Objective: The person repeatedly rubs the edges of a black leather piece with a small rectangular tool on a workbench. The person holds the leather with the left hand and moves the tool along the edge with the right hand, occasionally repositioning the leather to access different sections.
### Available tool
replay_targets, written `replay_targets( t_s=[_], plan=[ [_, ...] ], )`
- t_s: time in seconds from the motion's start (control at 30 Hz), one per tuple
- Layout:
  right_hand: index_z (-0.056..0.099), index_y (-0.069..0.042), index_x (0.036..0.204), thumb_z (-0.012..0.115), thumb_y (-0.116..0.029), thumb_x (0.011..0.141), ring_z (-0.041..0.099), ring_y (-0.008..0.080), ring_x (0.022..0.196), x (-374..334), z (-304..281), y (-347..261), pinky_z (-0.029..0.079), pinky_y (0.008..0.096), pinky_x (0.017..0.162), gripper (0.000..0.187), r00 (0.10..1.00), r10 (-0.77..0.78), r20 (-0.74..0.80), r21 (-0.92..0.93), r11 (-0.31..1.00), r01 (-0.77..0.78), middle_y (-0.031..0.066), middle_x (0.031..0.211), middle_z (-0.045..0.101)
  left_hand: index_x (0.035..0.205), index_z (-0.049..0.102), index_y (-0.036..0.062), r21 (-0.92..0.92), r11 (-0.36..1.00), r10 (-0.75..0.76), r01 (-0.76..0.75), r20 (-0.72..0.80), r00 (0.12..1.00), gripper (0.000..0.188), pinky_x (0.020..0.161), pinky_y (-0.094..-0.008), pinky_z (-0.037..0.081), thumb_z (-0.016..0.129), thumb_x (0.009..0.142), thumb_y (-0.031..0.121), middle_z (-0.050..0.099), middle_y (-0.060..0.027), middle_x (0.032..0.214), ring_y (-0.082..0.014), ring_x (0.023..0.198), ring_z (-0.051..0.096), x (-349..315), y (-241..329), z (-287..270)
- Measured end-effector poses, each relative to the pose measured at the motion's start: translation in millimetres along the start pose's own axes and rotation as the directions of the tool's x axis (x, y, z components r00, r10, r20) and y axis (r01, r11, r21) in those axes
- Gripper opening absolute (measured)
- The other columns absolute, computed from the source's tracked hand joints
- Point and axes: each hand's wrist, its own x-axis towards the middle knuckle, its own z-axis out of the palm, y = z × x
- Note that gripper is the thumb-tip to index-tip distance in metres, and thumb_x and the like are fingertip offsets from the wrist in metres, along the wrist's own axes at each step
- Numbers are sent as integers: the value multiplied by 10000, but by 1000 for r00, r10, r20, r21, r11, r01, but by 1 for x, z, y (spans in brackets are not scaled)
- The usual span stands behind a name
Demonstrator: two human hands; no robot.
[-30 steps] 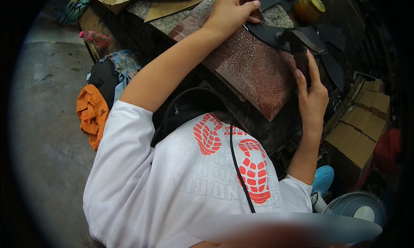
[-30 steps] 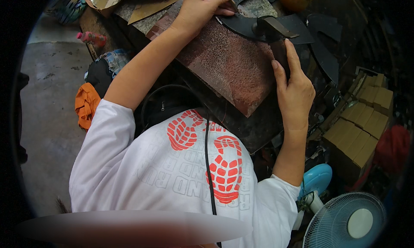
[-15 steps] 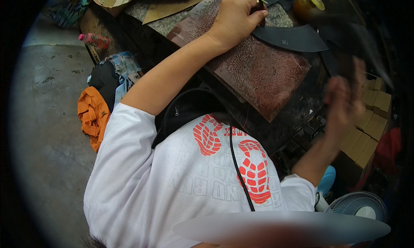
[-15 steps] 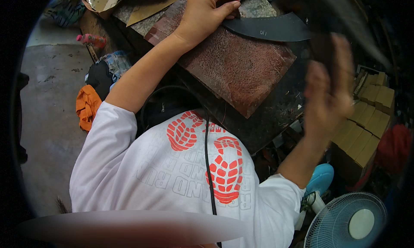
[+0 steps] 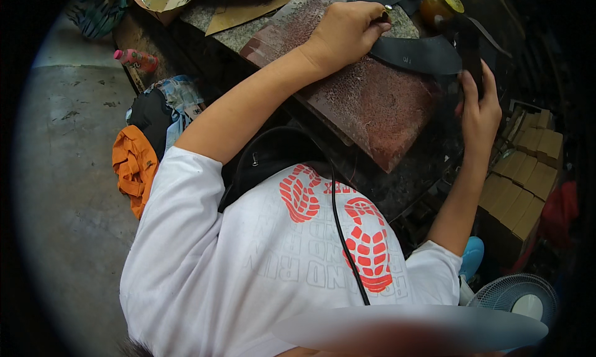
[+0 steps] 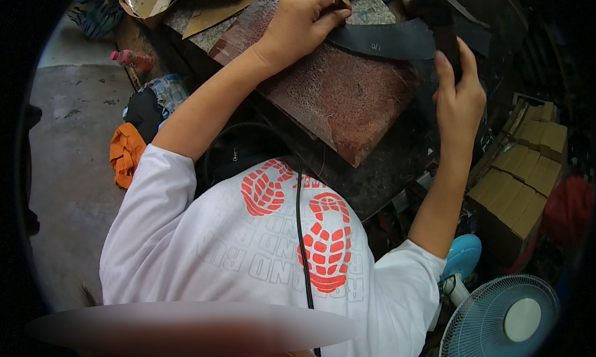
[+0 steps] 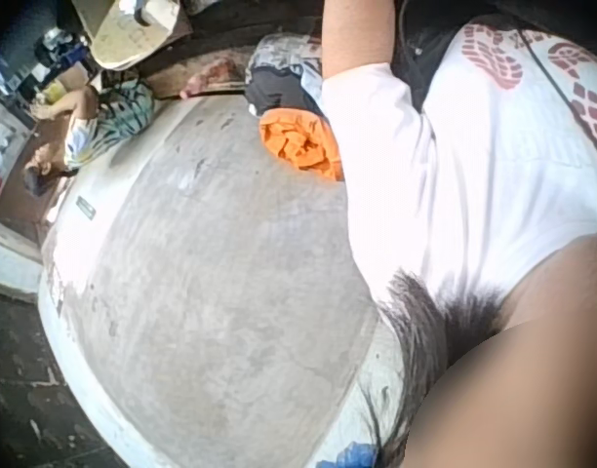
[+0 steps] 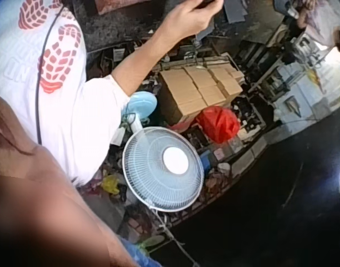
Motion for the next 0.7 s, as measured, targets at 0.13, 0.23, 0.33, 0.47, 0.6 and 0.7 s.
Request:
replay_targets(
  t_s=[0.13,0.23,0.33,0.47,0.6,0.7],
  plan=[
    [585,-66,1364,654,-382,950,543,94,516,35,15,-8,450,276,513,525,963,220,159,-4,975,-222,59,744,628,923,677,18,0,1000,31,-31,21,999,151,672,-412,532,706,847,145,661,-175,769,-360,758,670,9,-11,-1],
    [586,-49,1353,628,-362,968,542,95,513,22,17,-4,448,278,506,498,982,123,143,35,991,-129,60,757,629,935,684,10,73,988,131,-134,47,990,147,657,-373,546,699,868,141,681,-160,770,-312,732,695,19,-19,-5],
    [588,-71,1346,618,-317,978,587,141,562,-14,3,-1,493,292,590,444,972,144,187,-119,985,-123,96,869,680,924,648,-19,41,994,99,-106,130,986,117,655,-366,524,658,888,92,668,-179,766,-293,699,678,24,-22,-12],
    [559,-149,1383,612,-312,984,702,345,1000,-43,-8,-16,533,402,864,434,961,-157,227,-320,920,226,141,1090,717,938,621,-32,-59,997,50,-41,152,987,117,685,-424,488,639,855,50,620,-247,785,-396,748,637,24,-18,-14],
    [535,-193,1406,616,-314,982,696,346,1035,-45,-6,-37,537,403,853,448,957,119,264,-312,950,-32,165,1117,711,924,630,-32,-217,936,-260,276,100,960,106,652,-350,518,628,910,73,671,-166,765,-260,686,669,18,-14,-14],
    [528,-203,1416,615,-324,982,692,347,1046,-46,-5,-36,543,400,837,460,963,8,271,-291,954,74,176,1134,707,904,642,-29,-411,749,-487,519,189,853,152,640,-260,538,604,966,104,694,-62,788,-108,681,663,13,-13,-13]
  ],
)
